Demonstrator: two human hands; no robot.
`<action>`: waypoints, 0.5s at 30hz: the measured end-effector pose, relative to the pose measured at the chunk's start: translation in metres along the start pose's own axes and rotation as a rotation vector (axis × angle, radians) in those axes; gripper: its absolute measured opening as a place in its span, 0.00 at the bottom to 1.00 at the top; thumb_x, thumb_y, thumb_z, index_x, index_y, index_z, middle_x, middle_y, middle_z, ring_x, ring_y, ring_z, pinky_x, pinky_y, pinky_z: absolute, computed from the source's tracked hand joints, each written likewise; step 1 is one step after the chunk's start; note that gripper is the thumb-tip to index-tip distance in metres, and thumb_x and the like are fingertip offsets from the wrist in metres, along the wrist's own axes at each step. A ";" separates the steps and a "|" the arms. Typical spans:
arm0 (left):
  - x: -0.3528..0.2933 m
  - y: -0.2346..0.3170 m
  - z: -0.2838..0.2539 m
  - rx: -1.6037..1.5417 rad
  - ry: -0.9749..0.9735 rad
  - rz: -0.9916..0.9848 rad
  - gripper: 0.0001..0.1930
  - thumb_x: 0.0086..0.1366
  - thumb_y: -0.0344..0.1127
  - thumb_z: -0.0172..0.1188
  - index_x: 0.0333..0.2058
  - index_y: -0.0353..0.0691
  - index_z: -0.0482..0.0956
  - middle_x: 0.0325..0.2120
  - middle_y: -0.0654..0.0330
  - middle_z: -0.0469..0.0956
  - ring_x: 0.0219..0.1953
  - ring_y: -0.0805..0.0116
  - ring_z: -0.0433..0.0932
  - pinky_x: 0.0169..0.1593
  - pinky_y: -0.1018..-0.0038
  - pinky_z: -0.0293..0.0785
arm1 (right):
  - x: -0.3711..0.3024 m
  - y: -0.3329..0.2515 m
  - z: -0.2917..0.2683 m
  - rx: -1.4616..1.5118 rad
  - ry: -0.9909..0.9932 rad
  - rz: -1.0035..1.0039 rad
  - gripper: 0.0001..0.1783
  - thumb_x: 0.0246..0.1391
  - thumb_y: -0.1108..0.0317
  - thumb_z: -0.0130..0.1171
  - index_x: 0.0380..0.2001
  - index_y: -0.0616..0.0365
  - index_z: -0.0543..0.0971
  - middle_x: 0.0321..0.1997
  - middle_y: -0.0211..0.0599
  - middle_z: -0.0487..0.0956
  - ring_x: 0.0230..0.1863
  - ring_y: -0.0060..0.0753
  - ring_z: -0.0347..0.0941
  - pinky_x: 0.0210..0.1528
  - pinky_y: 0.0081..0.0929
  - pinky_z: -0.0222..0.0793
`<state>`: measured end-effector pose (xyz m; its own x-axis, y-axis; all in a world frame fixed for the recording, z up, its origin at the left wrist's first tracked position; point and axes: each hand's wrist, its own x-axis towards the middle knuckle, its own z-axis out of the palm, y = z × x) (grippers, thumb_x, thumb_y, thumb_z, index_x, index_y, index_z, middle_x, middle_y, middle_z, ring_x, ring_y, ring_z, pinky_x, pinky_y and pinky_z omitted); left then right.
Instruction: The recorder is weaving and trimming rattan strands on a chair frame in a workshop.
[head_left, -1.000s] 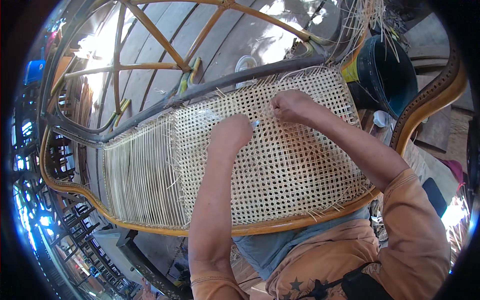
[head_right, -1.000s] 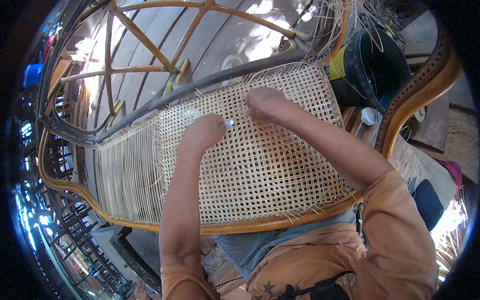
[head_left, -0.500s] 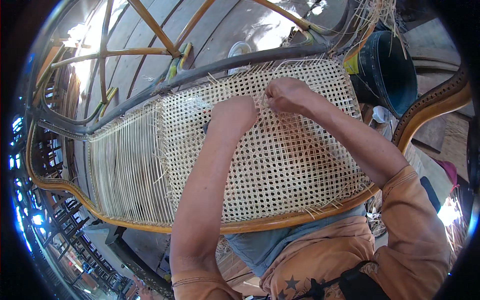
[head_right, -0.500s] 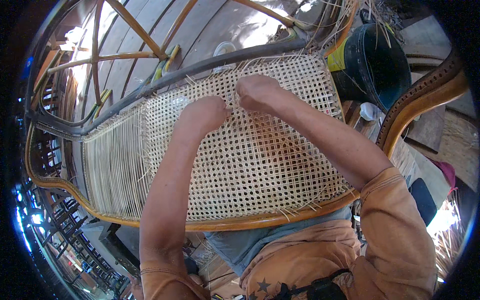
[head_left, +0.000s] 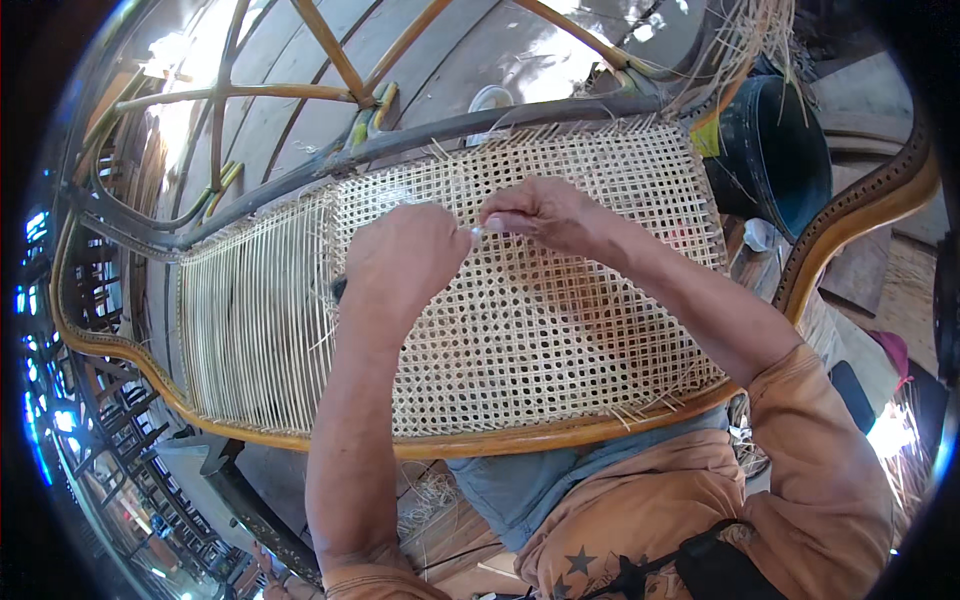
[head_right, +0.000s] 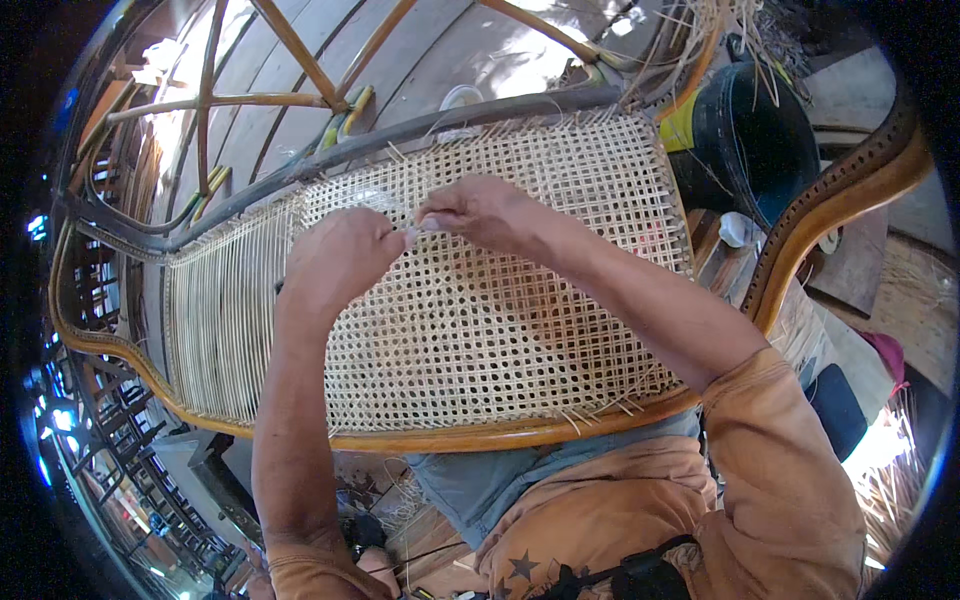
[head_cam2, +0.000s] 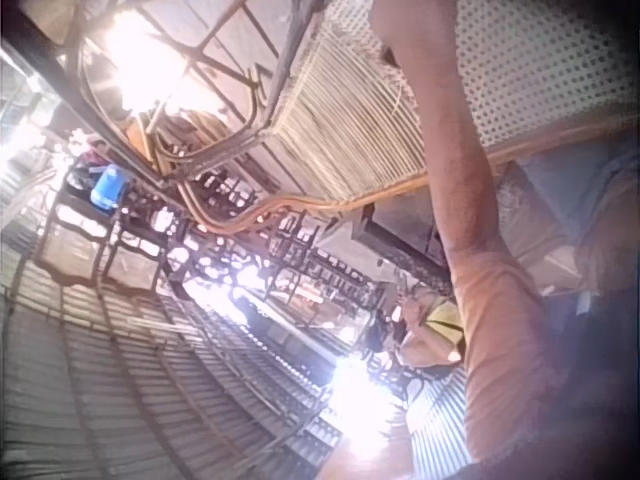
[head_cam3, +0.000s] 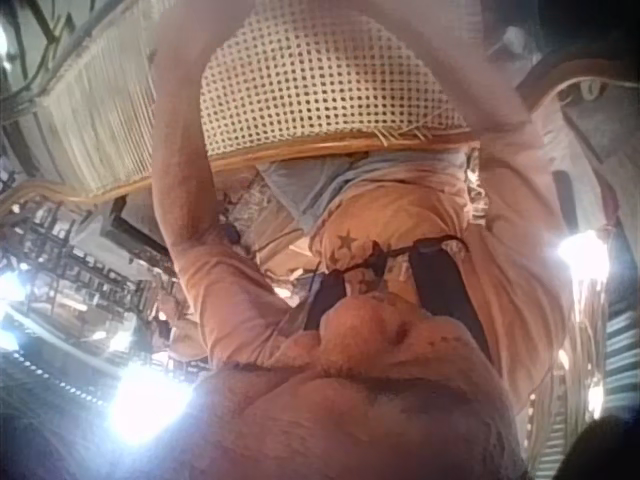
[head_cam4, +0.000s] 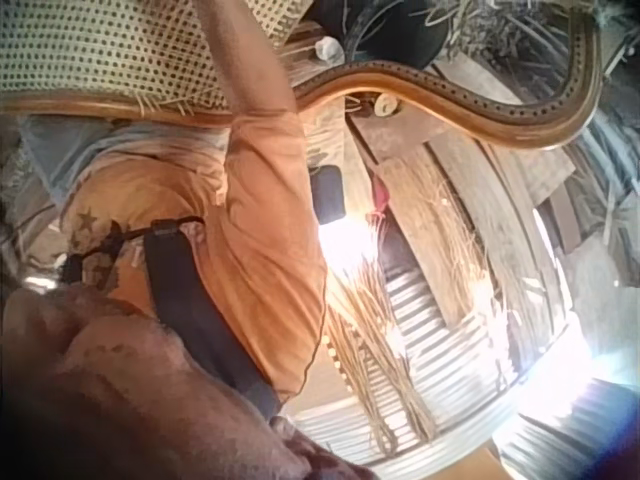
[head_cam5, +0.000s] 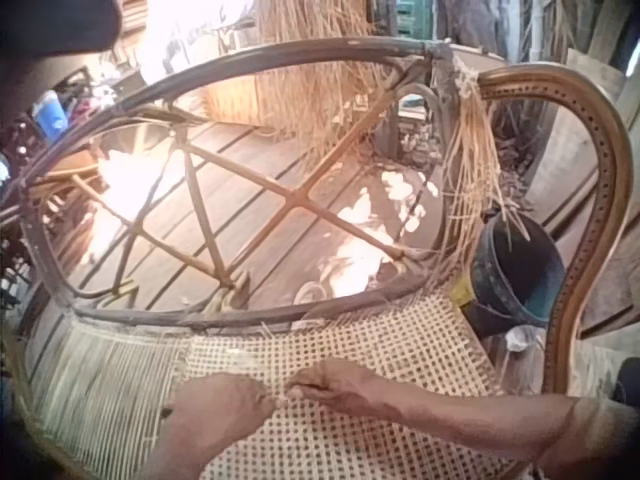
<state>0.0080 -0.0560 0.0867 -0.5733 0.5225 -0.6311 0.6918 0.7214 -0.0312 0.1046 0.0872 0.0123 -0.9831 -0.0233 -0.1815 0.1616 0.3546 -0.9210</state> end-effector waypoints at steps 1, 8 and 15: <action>0.006 0.005 0.001 -0.062 0.076 0.011 0.17 0.60 0.46 0.51 0.32 0.38 0.80 0.31 0.51 0.79 0.36 0.54 0.79 0.41 0.64 0.74 | 0.002 0.005 0.000 0.006 0.048 -0.067 0.12 0.55 0.62 0.54 0.26 0.61 0.75 0.17 0.33 0.72 0.20 0.26 0.64 0.26 0.26 0.63; 0.045 0.041 0.016 0.050 -0.110 0.098 0.12 0.57 0.34 0.50 0.33 0.36 0.80 0.33 0.50 0.79 0.38 0.53 0.79 0.42 0.63 0.73 | -0.010 0.043 -0.014 -0.257 -0.044 0.428 0.11 0.47 0.62 0.53 0.25 0.58 0.79 0.20 0.44 0.76 0.23 0.37 0.72 0.31 0.33 0.67; 0.062 0.047 0.023 0.083 -0.112 0.216 0.12 0.54 0.31 0.50 0.33 0.36 0.80 0.34 0.49 0.79 0.38 0.54 0.79 0.41 0.62 0.74 | -0.003 0.026 -0.012 -0.283 -0.031 0.545 0.13 0.44 0.63 0.51 0.26 0.60 0.79 0.25 0.50 0.77 0.29 0.46 0.75 0.36 0.38 0.69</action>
<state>0.0151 0.0005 0.0282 -0.3592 0.6040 -0.7115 0.8296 0.5559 0.0530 0.1110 0.1074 -0.0065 -0.7621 0.2055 -0.6140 0.6068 0.5575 -0.5666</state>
